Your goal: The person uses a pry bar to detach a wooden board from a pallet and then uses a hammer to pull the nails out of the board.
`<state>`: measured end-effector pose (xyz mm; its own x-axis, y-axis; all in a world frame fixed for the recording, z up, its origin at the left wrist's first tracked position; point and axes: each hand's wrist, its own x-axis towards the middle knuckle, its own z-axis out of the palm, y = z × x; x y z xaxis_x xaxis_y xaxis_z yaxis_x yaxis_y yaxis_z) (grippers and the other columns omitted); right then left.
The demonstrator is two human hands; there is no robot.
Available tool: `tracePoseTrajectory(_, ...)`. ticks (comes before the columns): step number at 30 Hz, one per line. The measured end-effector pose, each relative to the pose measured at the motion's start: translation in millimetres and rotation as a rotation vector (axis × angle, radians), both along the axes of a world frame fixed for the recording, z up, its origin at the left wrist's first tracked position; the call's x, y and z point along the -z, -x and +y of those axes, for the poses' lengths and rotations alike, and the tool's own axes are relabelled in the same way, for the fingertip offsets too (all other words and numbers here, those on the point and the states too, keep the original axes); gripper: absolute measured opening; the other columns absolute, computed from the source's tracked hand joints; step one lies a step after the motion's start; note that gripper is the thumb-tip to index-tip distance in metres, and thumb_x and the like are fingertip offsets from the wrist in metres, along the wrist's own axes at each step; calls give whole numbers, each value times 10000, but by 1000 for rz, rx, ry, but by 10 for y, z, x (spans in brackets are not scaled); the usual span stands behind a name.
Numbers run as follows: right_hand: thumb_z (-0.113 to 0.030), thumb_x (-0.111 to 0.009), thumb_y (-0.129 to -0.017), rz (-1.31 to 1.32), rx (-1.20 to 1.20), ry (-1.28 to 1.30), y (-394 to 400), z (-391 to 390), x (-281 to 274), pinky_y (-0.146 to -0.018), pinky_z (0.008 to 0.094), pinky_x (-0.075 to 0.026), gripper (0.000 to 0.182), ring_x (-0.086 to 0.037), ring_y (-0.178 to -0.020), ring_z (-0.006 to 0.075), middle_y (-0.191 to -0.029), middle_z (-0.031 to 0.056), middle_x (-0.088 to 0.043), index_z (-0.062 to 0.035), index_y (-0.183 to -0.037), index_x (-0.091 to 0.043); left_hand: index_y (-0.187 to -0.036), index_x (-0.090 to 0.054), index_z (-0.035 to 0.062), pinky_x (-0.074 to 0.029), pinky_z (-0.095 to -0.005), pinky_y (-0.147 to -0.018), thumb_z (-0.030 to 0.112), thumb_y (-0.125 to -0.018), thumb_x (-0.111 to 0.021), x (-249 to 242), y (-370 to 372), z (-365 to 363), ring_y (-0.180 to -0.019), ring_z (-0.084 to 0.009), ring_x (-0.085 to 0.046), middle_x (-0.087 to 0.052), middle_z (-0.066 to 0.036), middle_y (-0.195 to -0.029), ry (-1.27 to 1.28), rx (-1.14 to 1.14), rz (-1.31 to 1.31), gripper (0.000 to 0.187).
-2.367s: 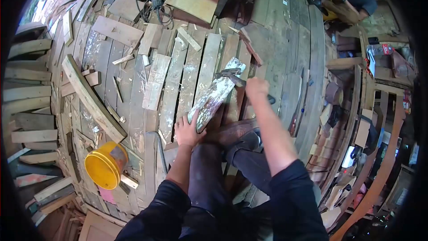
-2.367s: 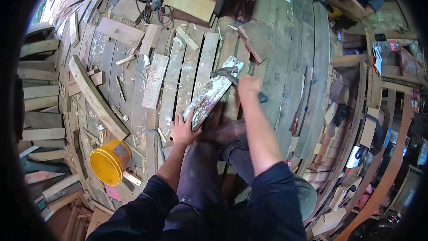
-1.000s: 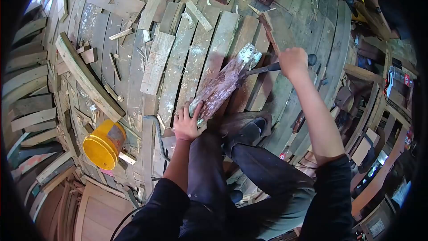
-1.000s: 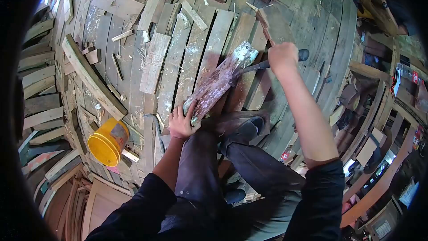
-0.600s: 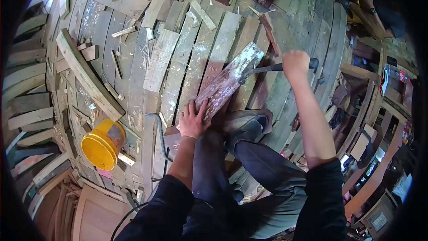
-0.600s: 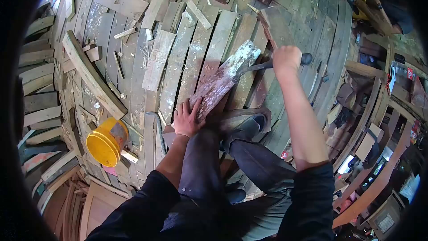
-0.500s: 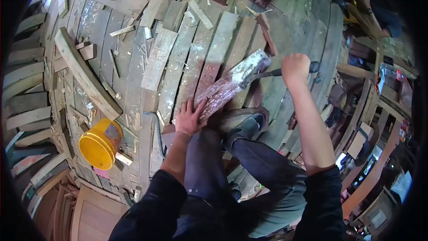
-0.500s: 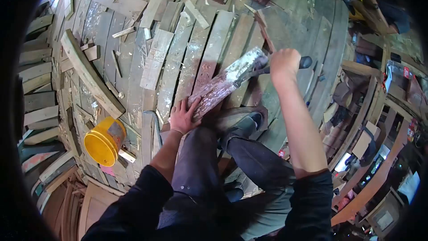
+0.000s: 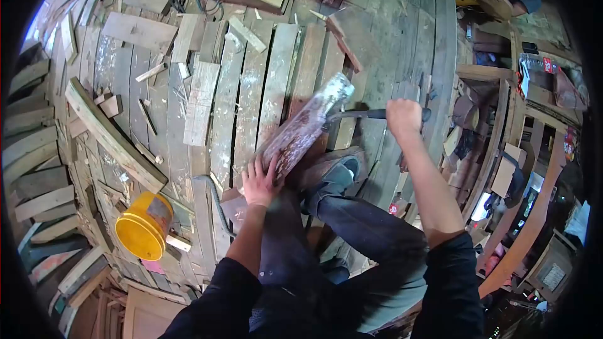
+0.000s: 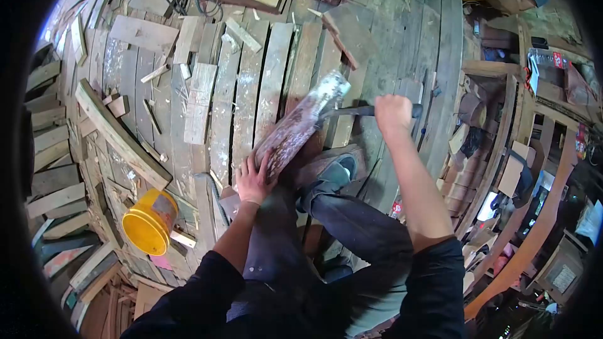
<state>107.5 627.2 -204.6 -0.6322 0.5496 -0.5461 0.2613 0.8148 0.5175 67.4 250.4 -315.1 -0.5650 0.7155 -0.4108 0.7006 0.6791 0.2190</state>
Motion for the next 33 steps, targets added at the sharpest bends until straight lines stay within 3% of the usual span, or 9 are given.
tracePoseTrajectory(2, -154, -580, -847, 21, -12, 8, 197, 47, 70, -635, 311, -539, 158, -711, -808, 195, -845, 25, -720, -196, -847, -732, -1501, -222, 351, -361, -464, -963, 502, -726, -703, -50, -10, 41, -1207, -317, -445, -397, -133, -1416, 48, -134, -52, 925)
tracePoseTrajectory(11, -169, -576, -864, -60, 26, 66, 217, 93, 114, -693, 318, -540, 159, -696, -904, 191, -949, 25, -719, -184, -884, -734, -1498, -237, 347, -370, -469, -941, 480, -708, -738, -91, -76, 109, -1239, -322, -418, -397, -145, -1424, 70, -138, 13, 945)
tracePoseTrajectory(18, -164, -586, -861, -41, -84, 173, 298, 121, 100, -725, 299, -526, 169, -690, -928, 186, -958, 24, -722, -172, -925, -742, -1495, -234, 370, -362, -513, -972, 482, -779, -654, -132, -17, 120, -1243, -329, -419, -413, -162, -1408, 99, -81, 40, 837)
tracePoseTrajectory(21, -127, -598, -847, -41, -85, 159, 477, 117, 103, -689, 293, -518, 173, -692, -916, 182, -946, 12, -724, -185, -913, -747, -1492, -262, 340, -340, -475, -972, 506, -705, -709, -7, 61, 47, -1182, -333, -429, -422, -168, -1349, 89, -10, 111, 919)
tracePoseTrajectory(25, -130, -607, -835, 62, -69, 199, 689, 151, 247, -690, 301, -527, 163, -696, -905, 188, -930, 9, -726, -189, -884, -750, -1503, -234, 339, -315, -499, -994, 519, -728, -684, 84, 261, -14, -1227, -341, -426, -399, -175, -1389, 140, 2, 42, 914)
tracePoseTrajectory(27, -128, -607, -828, 67, -35, 239, 677, 252, 291, -697, 311, -537, 157, -700, -896, 196, -925, 19, -726, -180, -864, -751, -1507, -216, 346, -327, -520, -986, 535, -747, -668, 139, 345, -33, -1251, -340, -423, -389, -168, -1405, 168, 11, -6, 905)
tracePoseTrajectory(29, -146, -595, -838, 25, 41, 262, 443, 383, 482, -673, 320, -540, 162, -704, -870, 198, -908, 14, -725, -186, -863, -751, -1508, -184, 383, -280, -609, -1025, 550, -764, -641, 171, 404, 24, -1271, -331, -414, -360, -164, -1449, 246, 6, -43, 889)
tracePoseTrajectory(31, -131, -567, -840, 41, 94, 267, 157, 373, 557, -662, 346, -548, 185, -710, -843, 223, -894, 43, -725, -164, -844, -749, -1515, -122, 388, -256, -681, -1007, 626, -615, -744, 91, 379, 143, -1344, -346, -339, -344, -117, -1461, 281, -173, -192, 1120)
tracePoseTrajectory(33, -134, -556, -855, -4, 156, 281, -36, 283, 558, -663, 349, -550, 197, -708, -860, 213, -894, 36, -725, -174, -864, -749, -1523, -69, 355, -179, -708, -1041, 655, -588, -755, 285, 423, 123, -1399, -411, -225, -289, -137, -1503, 95, -426, -443, 1198)
